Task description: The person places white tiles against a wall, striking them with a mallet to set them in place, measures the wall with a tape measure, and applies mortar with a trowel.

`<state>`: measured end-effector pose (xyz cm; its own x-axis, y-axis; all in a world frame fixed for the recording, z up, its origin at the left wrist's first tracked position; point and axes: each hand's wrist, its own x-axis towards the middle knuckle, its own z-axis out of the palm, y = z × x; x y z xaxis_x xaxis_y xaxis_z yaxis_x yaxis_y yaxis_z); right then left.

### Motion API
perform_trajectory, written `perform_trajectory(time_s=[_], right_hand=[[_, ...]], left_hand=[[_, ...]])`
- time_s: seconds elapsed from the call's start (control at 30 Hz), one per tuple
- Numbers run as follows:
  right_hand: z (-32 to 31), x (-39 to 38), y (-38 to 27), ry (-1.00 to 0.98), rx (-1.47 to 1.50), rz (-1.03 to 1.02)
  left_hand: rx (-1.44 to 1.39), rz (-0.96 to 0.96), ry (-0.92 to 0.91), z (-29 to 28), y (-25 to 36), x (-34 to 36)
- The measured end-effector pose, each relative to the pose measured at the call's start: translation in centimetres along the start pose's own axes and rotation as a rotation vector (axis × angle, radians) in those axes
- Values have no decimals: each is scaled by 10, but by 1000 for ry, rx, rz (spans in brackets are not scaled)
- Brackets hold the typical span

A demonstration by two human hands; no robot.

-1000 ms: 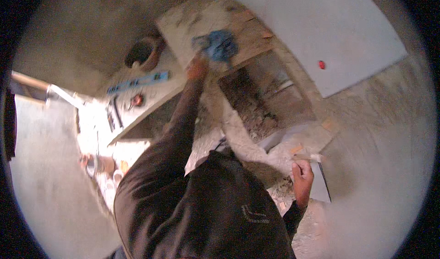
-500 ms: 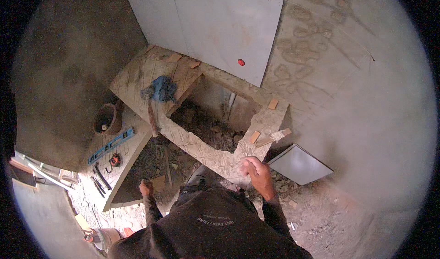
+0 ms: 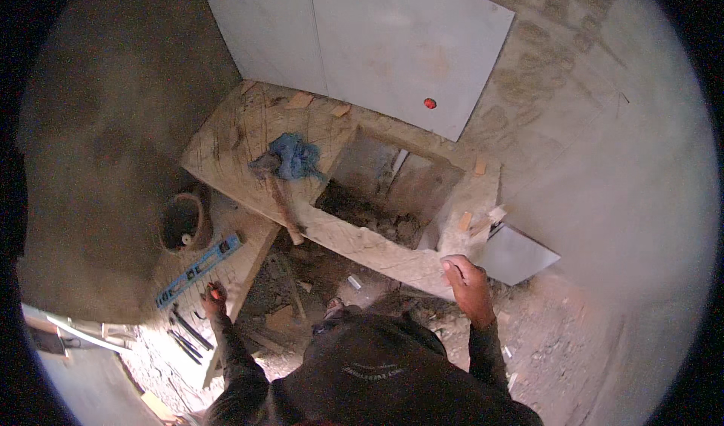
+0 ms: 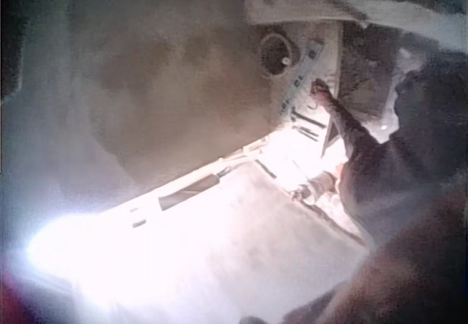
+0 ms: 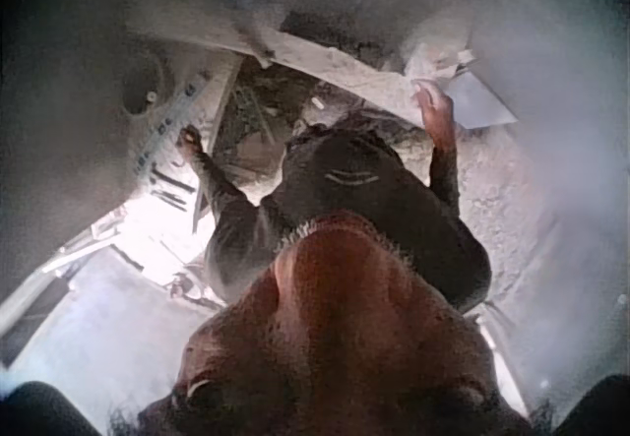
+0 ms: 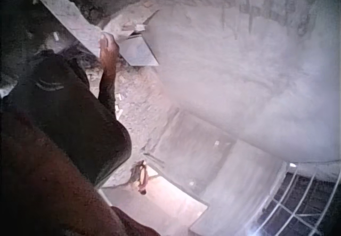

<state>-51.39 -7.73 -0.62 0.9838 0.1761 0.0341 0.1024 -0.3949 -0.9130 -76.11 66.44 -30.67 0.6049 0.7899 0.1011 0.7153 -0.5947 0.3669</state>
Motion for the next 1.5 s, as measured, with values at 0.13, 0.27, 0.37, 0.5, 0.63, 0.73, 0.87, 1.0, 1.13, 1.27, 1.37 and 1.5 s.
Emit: perform_trajectory(time_s=[0.13,0.27,0.37,0.5,0.63,0.73,0.87,1.0,1.13,1.27,1.37,1.5], right_hand=[[60,-9,-60,-219,-179,96],[100,-29,-84,-227,-246,164],[113,-45,-81,-143,-332,68],[137,-53,-91,-43,-288,110],[151,-41,-92,-121,-357,60],[161,-19,-116,-291,-328,16],[174,-5,-138,-390,-216,-136],[205,17,-140,-419,-120,-360],[200,24,-151,-298,-22,-551],[153,26,-123,1,-12,-596],[104,24,-103,89,-13,-573],[27,15,-55,208,-26,-545]], left_hand=[[255,-268,-346,46,42,3],[405,-286,-611,39,33,31],[250,-267,-522,30,39,31],[231,-250,-215,40,15,14],[53,-88,-316,42,10,11],[-792,49,-321,62,-3,-4],[-1335,85,-502,-63,189,-40],[-1401,171,-843,-156,330,-71],[-1418,495,-1050,-169,432,-102],[-1316,612,-1130,-180,511,-128],[-1412,582,-1156,-176,567,-158],[-1417,538,-1391,-151,644,-208]])
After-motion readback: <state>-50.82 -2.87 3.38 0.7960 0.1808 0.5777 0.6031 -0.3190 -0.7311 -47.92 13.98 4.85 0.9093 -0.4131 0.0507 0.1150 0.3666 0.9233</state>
